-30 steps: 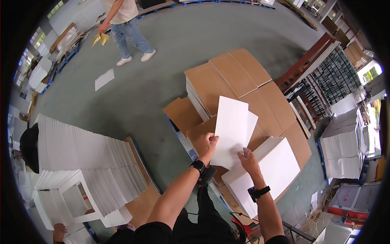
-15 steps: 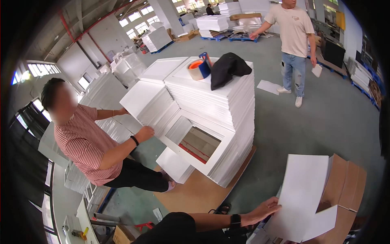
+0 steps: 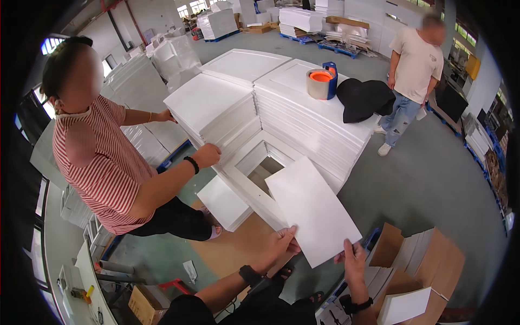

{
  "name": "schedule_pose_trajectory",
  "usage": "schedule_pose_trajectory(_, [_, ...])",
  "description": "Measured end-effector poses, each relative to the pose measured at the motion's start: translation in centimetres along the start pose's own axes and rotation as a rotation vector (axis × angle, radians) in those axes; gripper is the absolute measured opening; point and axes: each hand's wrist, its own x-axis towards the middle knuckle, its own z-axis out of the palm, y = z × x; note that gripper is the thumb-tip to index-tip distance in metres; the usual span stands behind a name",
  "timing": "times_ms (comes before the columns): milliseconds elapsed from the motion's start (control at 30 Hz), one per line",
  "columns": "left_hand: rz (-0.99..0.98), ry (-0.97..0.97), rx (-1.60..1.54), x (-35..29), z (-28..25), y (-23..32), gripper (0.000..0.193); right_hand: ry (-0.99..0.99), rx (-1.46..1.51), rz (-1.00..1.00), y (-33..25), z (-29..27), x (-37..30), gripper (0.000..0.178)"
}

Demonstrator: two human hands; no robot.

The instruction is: The person aligns white rectangular panels on a workbench and uses a pneumatic screwdriver to fasten screws into pre-drilled holes. After securing the panels, the person stacks the finished units and handles a black panel.

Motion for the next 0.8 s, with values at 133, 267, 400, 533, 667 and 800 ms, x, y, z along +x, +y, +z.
schedule_pose_trajectory(133, [0.287,0.043,0.823,0.7,-3.7,7.5,0.031,-0.064,-0.021,0.049,-1.0,4.2,7.9,0.033])
schedule_pose_trajectory(267, [0.866,0.168,1.222,7.9,-7.7,10.1,0.037,-0.129,-0.112,0.097,-1.8,8.0,12.4,0.034])
schedule_pose_trajectory(400, [0.867,0.209,1.448,14.3,-11.4,9.5,0.051,-0.164,-0.153,0.145,-2.0,10.2,15.5,0.033])
schedule_pose_trajectory(533, [0.809,0.248,1.519,17.2,-12.4,8.3,0.057,-0.105,-0.132,0.161,-1.4,11.0,17.1,0.034])
schedule_pose_trajectory(667, [0.753,0.281,1.518,17.7,-12.1,8.1,0.059,-0.028,-0.144,-0.026,-1.5,9.9,15.4,0.042])
schedule_pose_trajectory(800, [0.735,0.285,1.524,17.8,-13.1,7.4,0.059,0.019,-0.166,-0.032,0.6,5.2,10.5,0.046])
